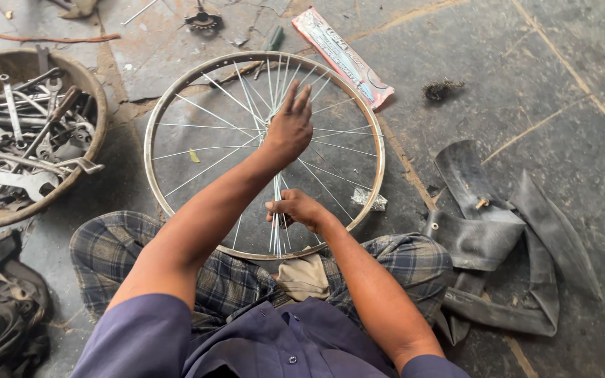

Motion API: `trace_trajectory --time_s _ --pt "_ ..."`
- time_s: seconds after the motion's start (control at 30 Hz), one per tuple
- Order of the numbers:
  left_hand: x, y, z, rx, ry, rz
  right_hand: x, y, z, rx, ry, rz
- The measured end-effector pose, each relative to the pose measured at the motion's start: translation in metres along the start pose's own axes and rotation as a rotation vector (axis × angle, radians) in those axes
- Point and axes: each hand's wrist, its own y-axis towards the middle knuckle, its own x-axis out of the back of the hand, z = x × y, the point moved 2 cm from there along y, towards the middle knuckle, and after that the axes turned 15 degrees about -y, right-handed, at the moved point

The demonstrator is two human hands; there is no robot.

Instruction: The person sits on the floor and inserts bicycle spokes into the rim of a wheel, then tightens them by hand. The person rotates the wheel to access different sections and continues inserting and tightening spokes.

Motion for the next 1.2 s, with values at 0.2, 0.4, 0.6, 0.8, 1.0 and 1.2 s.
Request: trace_trajectory --time_s 0.2,0.4,0.6,0.8,1.0,1.2 --pt "-0.035 0.031 0.001 0.123 -0.139 0.306 0.001 0.001 -0.005 0.041 -0.033 0.003" --pt "-0.056 0.042 0.038 0.533 -0.436 0.098 0.004 0.002 0.001 0.053 0.005 0.024" --pt "-0.083 0.07 0.069 0.837 -0.832 -0.077 0.006 -0.003 0.003 0.052 0.013 0.018" --pt "-0.096 0.036 0.115 0.894 -1.164 -0.215 0.007 0.0 0.001 0.069 0.0 0.044" --pt "-0.099 -0.08 0.082 1.142 -1.135 -0.299 0.004 0.002 0.002 0.06 -0.04 0.057" --pt "-0.093 -0.132 -0.006 1.164 -1.759 -0.012 -0.008 -0.002 0.001 0.047 -0.139 0.105"
